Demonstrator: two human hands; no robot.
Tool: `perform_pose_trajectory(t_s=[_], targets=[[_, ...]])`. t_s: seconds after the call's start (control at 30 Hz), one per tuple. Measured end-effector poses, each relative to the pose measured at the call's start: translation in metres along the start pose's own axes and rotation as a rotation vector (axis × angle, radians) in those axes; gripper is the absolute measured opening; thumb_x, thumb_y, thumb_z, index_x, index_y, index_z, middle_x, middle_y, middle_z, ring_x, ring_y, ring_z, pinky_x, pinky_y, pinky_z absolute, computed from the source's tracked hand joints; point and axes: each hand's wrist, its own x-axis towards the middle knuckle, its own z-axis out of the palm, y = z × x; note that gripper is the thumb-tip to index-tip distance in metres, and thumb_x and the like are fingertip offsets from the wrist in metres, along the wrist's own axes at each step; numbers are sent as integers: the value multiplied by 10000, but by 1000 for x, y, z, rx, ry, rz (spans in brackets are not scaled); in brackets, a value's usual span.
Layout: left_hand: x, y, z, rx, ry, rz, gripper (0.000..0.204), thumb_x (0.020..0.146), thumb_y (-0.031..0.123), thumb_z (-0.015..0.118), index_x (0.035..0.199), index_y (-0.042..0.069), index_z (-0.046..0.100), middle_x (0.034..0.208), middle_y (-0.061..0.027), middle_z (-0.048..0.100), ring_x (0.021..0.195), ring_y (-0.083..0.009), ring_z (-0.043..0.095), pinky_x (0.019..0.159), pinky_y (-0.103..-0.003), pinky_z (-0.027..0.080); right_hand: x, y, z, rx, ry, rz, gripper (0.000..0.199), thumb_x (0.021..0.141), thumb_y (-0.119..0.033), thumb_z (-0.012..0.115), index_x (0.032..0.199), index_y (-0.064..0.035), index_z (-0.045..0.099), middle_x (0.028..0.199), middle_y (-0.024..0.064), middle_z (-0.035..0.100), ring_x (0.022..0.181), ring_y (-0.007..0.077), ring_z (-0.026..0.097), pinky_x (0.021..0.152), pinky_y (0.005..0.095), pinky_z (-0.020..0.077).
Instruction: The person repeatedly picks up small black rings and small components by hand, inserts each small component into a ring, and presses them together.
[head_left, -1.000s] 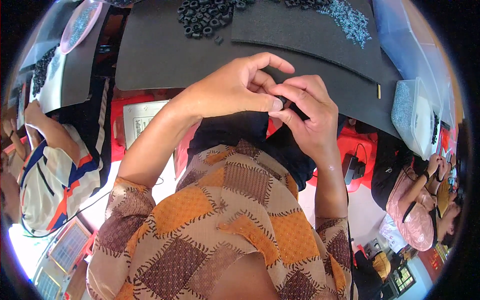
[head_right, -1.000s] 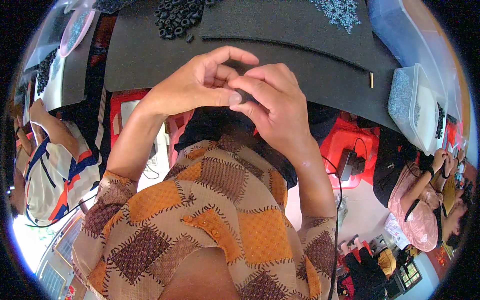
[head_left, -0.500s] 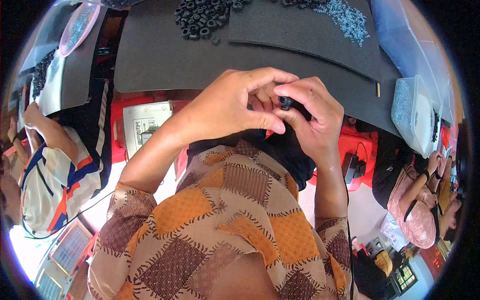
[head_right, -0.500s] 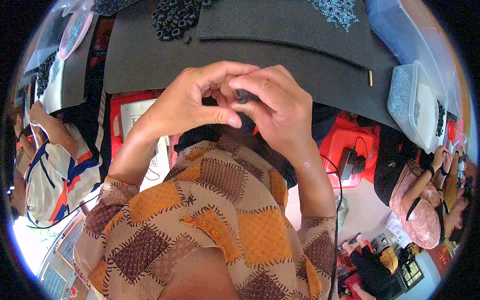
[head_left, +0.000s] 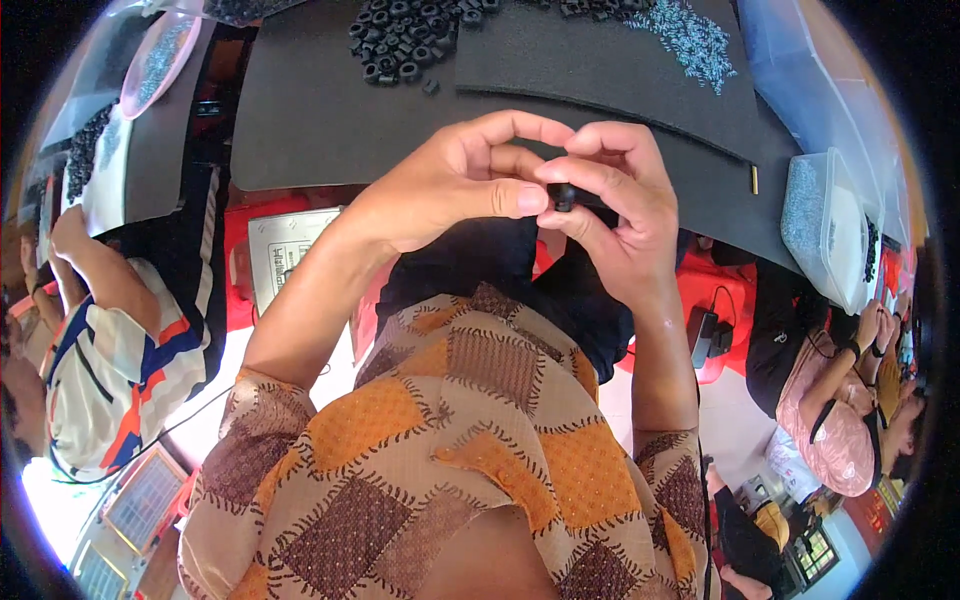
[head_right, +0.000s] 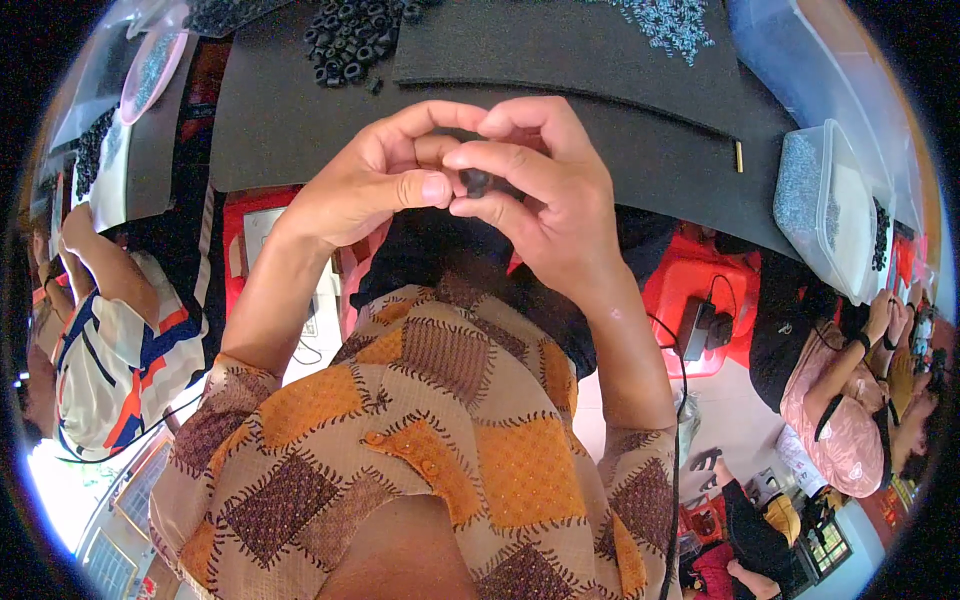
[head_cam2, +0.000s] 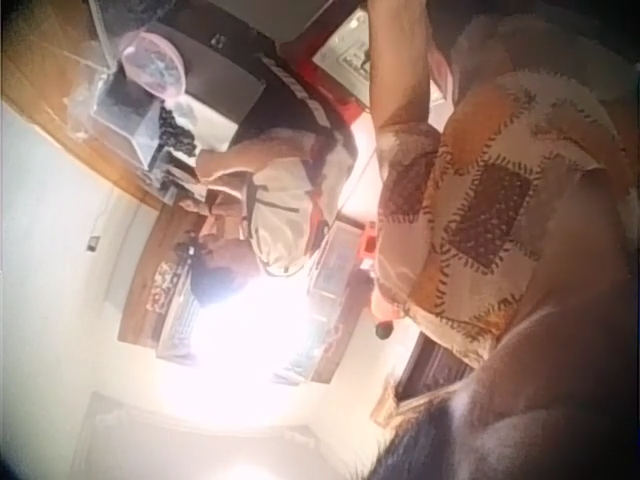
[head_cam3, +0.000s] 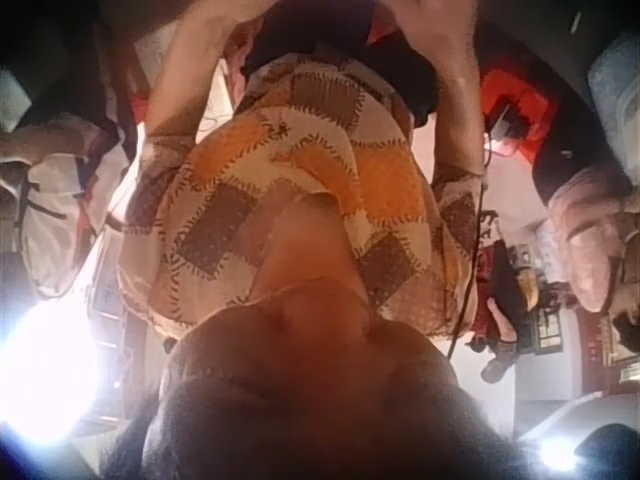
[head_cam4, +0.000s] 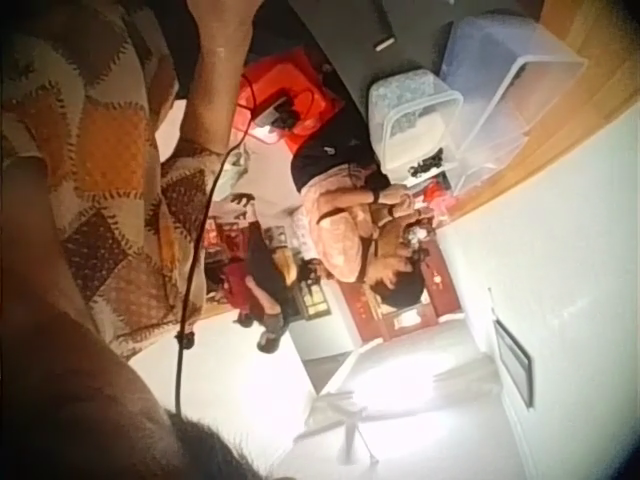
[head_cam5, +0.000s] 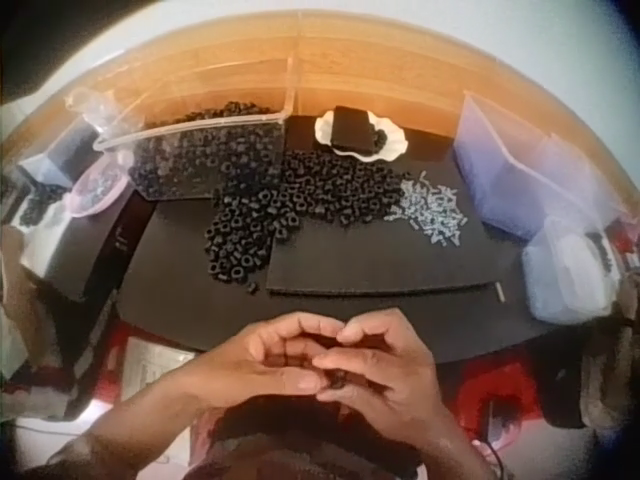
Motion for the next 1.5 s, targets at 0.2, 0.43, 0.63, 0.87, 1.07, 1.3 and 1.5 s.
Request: perform_pose_trajectory(t_s=[0.2,0.43,0.63,0.87,1.07,1.3,1.5], targets=[[7,-2,0,91,-3,22,542,838,139,762,1311,21,524,1121,-78,668,1014,-127,634,931,-281,488,-5,11,3,30,-27,3,371,685,-91,828,1043,-137,739,1015,38,505,875,181,556,738,293,485],[11,-4,-5,266,34,51,406,847,95,749,1214,12,596,1038,-55,682,954,-105,641,874,-263,511,-8,18,1,-66,-58,19,397,668,-100,824,1052,-169,750,901,24,520,789,176,545,667,277,468],[10,-7,-3,503,93,94,182,862,20,695,1036,-14,654,934,-21,678,863,-88,645,798,-242,526,-13,22,9,-168,-24,-14,377,682,-73,799,1043,-167,749,805,34,602,706,199,590,610,297,489],[8,-9,6,966,260,342,147,773,-28,710,915,-11,676,812,-78,680,733,-119,659,662,-264,529,-15,19,12,-210,-41,20,330,709,-69,768,1024,-164,747,836,42,632,734,221,623,626,313,510],[4,-15,7,1059,288,468,155,747,-35,716,894,-9,678,796,-97,659,704,-176,665,641,-277,531,-15,11,6,-240,-93,16,279,753,-101,770,1024,-155,734,874,51,660,752,264,644,652,330,518],[0,-17,6,1025,297,498,156,743,-5,759,872,-6,672,813,-103,652,714,-193,657,634,-298,523,-10,-4,20,-117,83,247,183,771,-110,785,840,-32,635,754,99,640,650,202,640,601,295,497],[0,-19,7,1052,311,533,151,756,15,770,867,-2,668,832,-100,645,712,-202,653,631,-300,519,-3,-14,17,-97,10,474,133,816,-17,733,812,-10,600,696,16,640,644,64,599,592,218,462]])
